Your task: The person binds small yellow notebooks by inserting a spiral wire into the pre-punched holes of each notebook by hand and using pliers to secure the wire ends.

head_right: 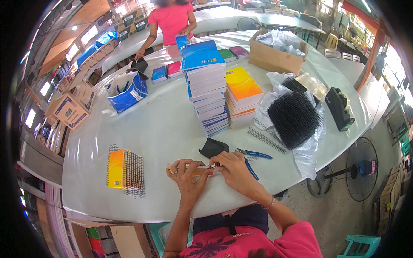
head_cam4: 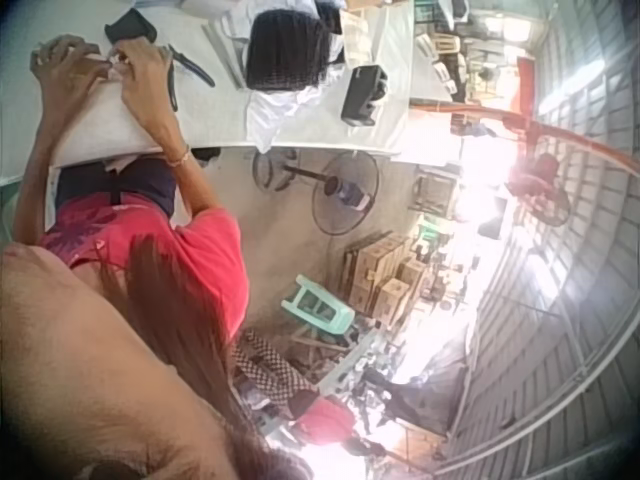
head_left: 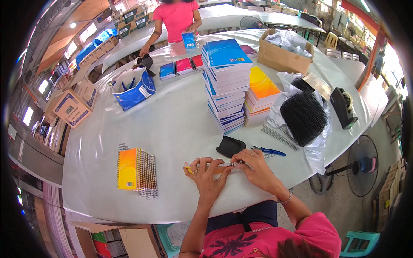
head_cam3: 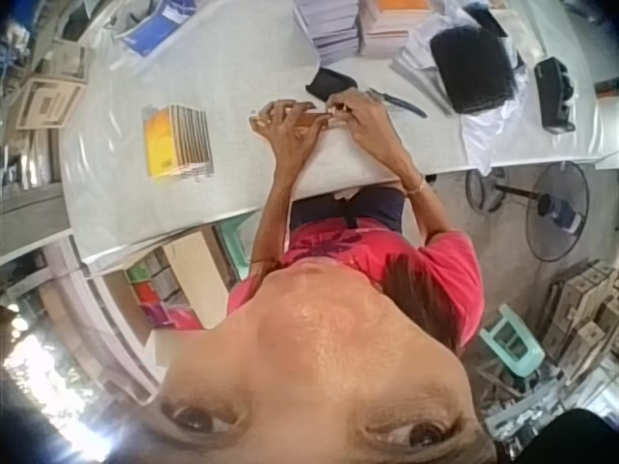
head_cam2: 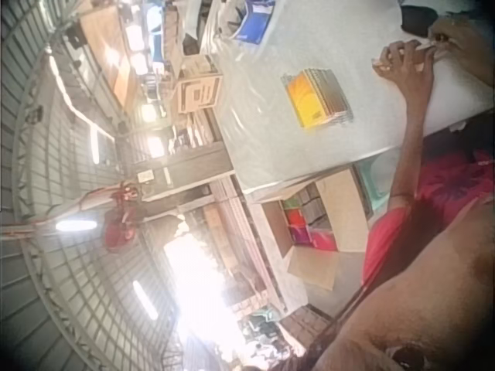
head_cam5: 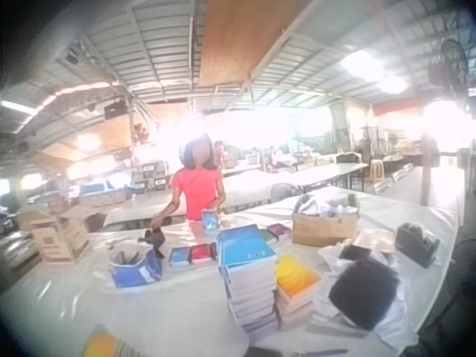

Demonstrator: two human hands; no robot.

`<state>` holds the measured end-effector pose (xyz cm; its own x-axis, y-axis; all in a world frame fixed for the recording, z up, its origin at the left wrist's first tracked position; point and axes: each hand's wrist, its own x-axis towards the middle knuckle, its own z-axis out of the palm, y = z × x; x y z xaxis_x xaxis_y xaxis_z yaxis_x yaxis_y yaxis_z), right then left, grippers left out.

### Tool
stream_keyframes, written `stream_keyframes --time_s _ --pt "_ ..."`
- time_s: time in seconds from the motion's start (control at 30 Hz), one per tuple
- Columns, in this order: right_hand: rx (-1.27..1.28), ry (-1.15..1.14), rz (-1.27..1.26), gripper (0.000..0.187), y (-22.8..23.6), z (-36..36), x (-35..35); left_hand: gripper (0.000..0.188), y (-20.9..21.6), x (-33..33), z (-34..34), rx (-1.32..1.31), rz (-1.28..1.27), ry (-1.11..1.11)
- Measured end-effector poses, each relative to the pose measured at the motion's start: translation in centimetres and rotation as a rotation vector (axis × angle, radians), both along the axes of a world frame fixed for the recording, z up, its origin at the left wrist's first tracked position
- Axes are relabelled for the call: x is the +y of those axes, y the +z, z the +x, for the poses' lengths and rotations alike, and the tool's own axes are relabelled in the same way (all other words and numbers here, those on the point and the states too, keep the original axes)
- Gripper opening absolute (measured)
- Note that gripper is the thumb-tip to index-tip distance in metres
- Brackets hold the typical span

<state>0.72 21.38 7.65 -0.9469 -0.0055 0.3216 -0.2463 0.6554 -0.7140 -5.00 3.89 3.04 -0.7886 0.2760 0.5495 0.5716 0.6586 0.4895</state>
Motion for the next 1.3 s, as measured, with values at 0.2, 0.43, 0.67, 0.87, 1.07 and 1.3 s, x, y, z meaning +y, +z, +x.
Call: stream_keyframes --time_s 0.2,0.43,0.67,0.87,1.07,1.3 --pt "-0.007 -0.011 0.014 0.018 -0.4 0.1 0.1 0.029 0.2 0.1 0.0 0.012 0.002 -0.002" --pt "-0.051 -0.060 -0.097 0.012 0.3 0.1 -0.8 0.030 0.2 0.1 -0.1 0.015 -0.013 0.014" --pt "0.045 -0.068 0.029 0.020 0.5 -0.4 -1.3 0.027 0.5 0.1 0.1 0.029 -0.043 0.043" --pt "0.041 -0.089 0.103 0.020 0.0 -0.9 -1.4 0.024 0.2 0.4 -0.3 0.003 -0.053 0.029" --pt "0.073 -0.071 0.100 0.011 -0.3 -0.9 -2.0 0.023 0.5 0.1 0.2 0.016 -0.064 0.033" --pt "0.133 -0.128 0.032 0.007 -0.3 -1.1 -2.9 0.022 0.8 0.0 0.2 0.008 -0.090 0.009"
